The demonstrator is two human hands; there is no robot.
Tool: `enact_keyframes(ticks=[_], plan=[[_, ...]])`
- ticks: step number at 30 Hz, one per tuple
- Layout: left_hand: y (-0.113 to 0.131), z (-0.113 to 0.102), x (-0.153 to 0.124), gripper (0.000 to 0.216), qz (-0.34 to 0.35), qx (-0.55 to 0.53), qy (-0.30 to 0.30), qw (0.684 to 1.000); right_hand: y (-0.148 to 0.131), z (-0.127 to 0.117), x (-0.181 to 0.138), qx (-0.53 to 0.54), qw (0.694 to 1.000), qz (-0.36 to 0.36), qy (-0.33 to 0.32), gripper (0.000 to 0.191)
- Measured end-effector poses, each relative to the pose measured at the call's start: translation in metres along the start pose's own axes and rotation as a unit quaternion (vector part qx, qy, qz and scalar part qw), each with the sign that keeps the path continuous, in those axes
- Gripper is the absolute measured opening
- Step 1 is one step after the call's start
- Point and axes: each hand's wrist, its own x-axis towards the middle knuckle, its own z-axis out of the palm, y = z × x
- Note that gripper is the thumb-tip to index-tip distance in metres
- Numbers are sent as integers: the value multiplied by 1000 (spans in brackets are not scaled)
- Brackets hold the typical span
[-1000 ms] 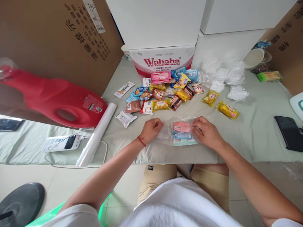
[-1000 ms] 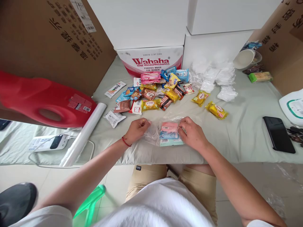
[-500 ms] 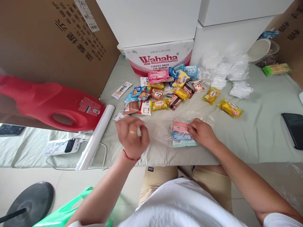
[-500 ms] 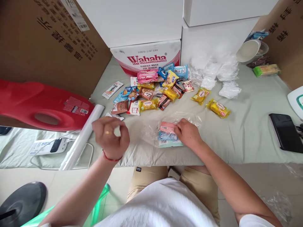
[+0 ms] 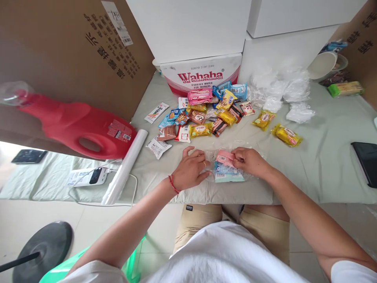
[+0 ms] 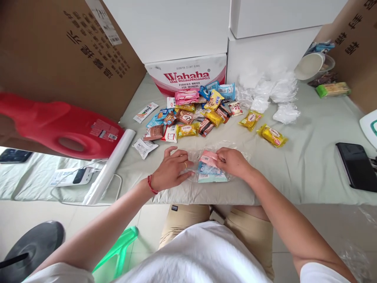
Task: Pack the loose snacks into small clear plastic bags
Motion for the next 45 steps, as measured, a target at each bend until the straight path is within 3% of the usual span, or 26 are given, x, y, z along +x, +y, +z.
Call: enact_keyframes(ticks=[5,9,13,19,25,30,34,41,45], plan=[[0,-10,-5,29,-17,-47,24,998,-15,-1,-6,-30,998,-38,-36,24],[3,-5,-4,29,-6,-69,37,997,-24,1,-10,-53,997,-26,-44,7],[3,4,5,31,-21,-86,42,995,-26,5,-7,-58,997,17,-52,44],[3,16,21,33,-87,-62,28,994,-33,0,2,-105,988,35,-104,26],[7,17,8,27,-130,-22,77,988,-54,0,-8,-179,975,23,-132,23],[12,24,0,26,-146,1,123,982,-76,20,-20,-282,946,50,-151,35],[17,33,14,17,-198,19,139,970,-81,32,-26,-306,936,81,-152,43],[19,35,39,11,-195,19,93,976,-75,39,-42,-274,951,100,-103,68],[15,36,42,11,-207,-3,90,974,-68,48,-52,-250,959,93,-95,64]])
